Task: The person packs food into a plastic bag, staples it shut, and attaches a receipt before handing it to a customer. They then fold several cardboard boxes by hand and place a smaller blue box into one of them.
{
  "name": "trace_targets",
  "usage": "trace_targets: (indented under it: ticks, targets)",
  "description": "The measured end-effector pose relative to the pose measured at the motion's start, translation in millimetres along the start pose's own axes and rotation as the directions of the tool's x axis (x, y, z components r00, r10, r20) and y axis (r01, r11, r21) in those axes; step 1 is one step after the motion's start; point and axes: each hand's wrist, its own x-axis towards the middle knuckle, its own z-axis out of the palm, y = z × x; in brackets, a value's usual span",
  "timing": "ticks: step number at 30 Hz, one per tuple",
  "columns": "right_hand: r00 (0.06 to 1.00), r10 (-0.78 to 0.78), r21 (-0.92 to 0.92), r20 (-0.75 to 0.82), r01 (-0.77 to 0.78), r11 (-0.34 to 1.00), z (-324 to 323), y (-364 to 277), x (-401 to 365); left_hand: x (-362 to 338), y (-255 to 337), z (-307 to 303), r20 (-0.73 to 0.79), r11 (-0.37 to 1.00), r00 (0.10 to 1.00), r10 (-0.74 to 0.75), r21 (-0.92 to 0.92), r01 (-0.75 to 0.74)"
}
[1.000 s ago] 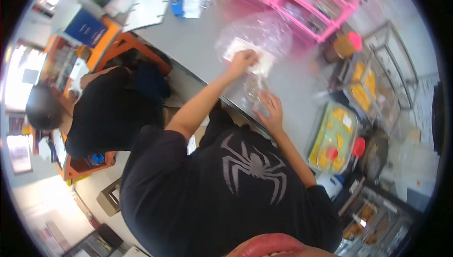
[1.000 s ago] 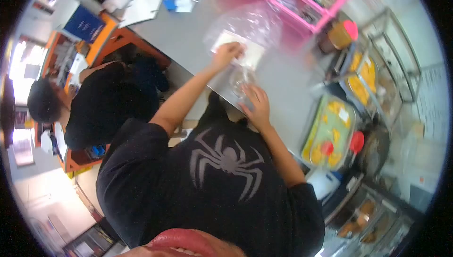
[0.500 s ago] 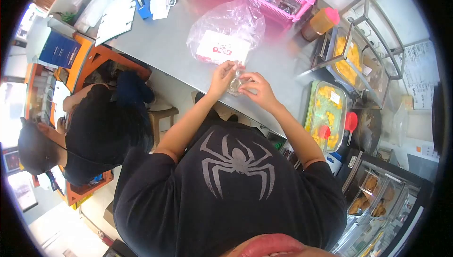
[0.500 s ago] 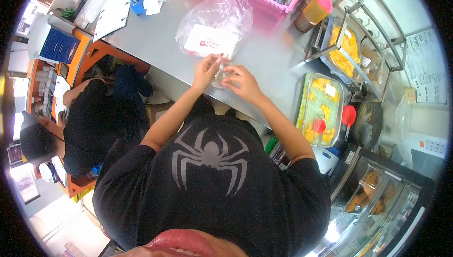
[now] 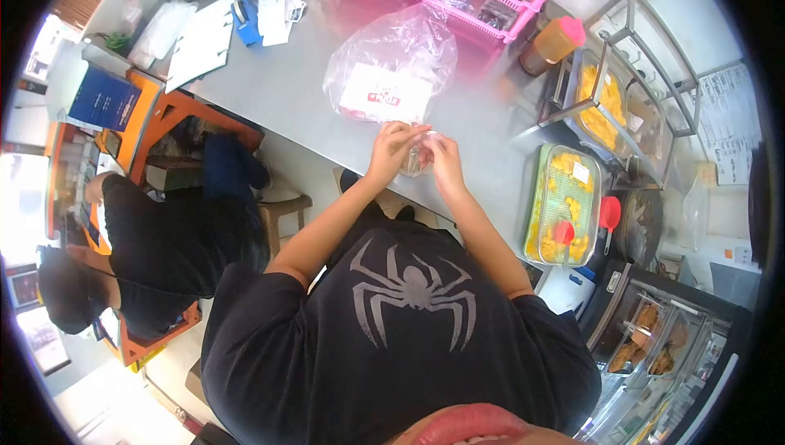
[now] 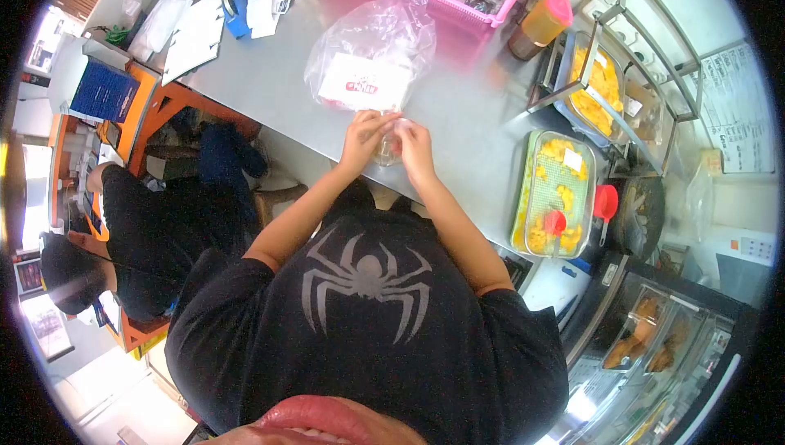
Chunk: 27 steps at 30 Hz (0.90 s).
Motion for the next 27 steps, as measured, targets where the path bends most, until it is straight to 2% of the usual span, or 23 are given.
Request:
trace_targets:
  ticks: [1, 4, 6, 8, 10, 13, 14, 15, 16, 19, 22, 25, 27]
  targets:
    - [0.999, -0.008, -0.019, 0.037, 0.009, 1.000, -1, 2, -1, 0, -1, 0, -0.008, 1.000, 1.000, -0.027, -0.001, 0.027]
    - [0.978, -0.204, -0.204, -0.040, 0.192, 0.960, 16, -7, -11, 1, -4, -3, 0.033, 0.996, 0.998, 0.058, 0.070, -0.060]
    - [0.986, -0.120, -0.107, -0.118, 0.107, 0.988, 11, -3, -5, 1, 3, -5, 0.029, 1.000, 1.000, 0.003, -0.003, -0.003]
    - [0.988, -0.048, 0.001, -0.150, 0.049, 0.999, 7, -3, 1, 4, 8, -11, 0.105, 0.983, 0.989, -0.100, -0.145, 0.115]
    - [0.990, 0.002, 0.111, -0.138, 0.014, 0.994, 8, -13, 2, 9, 6, -22, 0.275, 0.895, 0.937, -0.217, -0.328, 0.303]
    - [0.998, -0.058, -0.015, -0.019, 0.057, 0.998, 6, -20, -5, 19, 1, -33, 0.452, 0.868, 0.882, -0.133, -0.377, 0.324]
    - [0.975, -0.209, -0.245, 0.077, 0.222, 0.944, -1, -22, -2, 20, 0, -35, 0.477, 0.871, 0.869, -0.132, -0.363, 0.331]
    - [0.922, -0.327, -0.438, 0.207, 0.386, 0.812, -13, -24, 4, 21, 2, -36, 0.498, 0.874, 0.857, -0.133, -0.348, 0.339]
    - [0.844, -0.402, -0.579, 0.356, 0.536, 0.614, -20, -27, 6, 21, 3, -38, 0.519, 0.877, 0.844, -0.137, -0.332, 0.347]
    - [0.893, -0.291, -0.496, 0.344, 0.436, 0.751, -20, -38, 2, 22, 1, -39, 0.533, 0.873, 0.842, -0.088, -0.366, 0.323]
    - [0.822, -0.425, -0.539, 0.379, 0.569, 0.621, -16, -32, 4, 20, 5, -38, 0.513, 0.873, 0.851, -0.108, -0.361, 0.328]
    - [0.703, -0.521, -0.645, 0.484, 0.689, 0.330, -10, -35, 1, 19, 5, -31, 0.368, 0.936, 0.929, -0.028, -0.317, 0.154]
    - [0.644, -0.574, -0.657, 0.505, 0.719, 0.228, -9, -28, 4, 16, 5, -27, 0.298, 0.955, 0.954, -0.035, -0.272, 0.120]
